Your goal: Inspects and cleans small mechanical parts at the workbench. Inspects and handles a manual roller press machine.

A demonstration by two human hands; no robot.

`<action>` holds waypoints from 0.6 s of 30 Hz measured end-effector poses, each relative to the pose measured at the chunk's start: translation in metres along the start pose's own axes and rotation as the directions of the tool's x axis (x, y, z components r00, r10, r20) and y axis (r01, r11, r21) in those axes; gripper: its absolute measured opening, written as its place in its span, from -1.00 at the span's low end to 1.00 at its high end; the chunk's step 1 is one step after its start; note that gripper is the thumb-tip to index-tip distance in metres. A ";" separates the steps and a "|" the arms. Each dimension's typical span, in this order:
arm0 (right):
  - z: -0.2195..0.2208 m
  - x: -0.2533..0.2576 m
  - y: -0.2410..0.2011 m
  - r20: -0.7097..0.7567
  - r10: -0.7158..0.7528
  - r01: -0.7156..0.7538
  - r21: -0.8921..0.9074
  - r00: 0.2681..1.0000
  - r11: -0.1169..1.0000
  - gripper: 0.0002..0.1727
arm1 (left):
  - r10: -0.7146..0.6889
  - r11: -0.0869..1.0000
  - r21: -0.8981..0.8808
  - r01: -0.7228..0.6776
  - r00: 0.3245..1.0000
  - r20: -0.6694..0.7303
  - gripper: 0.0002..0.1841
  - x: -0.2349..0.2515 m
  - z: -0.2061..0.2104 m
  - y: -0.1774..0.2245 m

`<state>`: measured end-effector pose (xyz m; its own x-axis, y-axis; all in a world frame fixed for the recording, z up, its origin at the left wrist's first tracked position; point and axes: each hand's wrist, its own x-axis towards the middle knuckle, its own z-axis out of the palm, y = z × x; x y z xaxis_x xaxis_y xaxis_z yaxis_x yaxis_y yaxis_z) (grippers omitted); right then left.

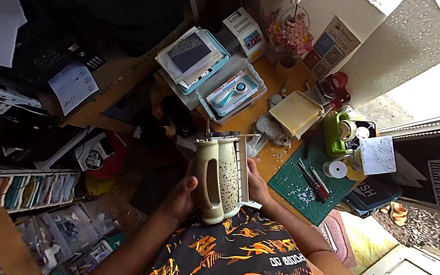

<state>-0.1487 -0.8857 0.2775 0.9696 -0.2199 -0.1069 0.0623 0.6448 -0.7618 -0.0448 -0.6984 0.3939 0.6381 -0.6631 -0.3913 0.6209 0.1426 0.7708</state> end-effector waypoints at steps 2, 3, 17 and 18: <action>-0.002 0.001 0.002 0.007 0.025 -0.025 0.012 1.000 1.000 -0.50 | -0.025 0.999 -0.033 0.026 1.000 0.007 -0.28 -0.002 -0.002 -0.006; -0.002 0.001 0.004 0.013 0.041 -0.041 0.019 0.999 0.999 -0.51 | -0.039 0.998 -0.043 0.041 0.998 0.047 -0.37 -0.003 -0.004 -0.008; 0.003 0.028 0.018 0.174 0.183 -0.185 -0.009 0.967 0.983 -0.50 | 0.146 0.983 0.092 -0.157 0.983 0.113 -0.36 -0.010 -0.034 -0.014; 0.006 0.030 0.018 0.182 0.188 -0.189 -0.014 0.965 0.982 -0.49 | 0.147 0.983 0.101 -0.155 0.986 0.085 -0.35 -0.010 -0.035 -0.013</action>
<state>-0.1171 -0.8760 0.2641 0.9906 0.0425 -0.1299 -0.1252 0.6643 -0.7369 -0.0435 -0.6673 0.3702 0.6812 -0.6951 -0.2298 0.4651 0.1685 0.8691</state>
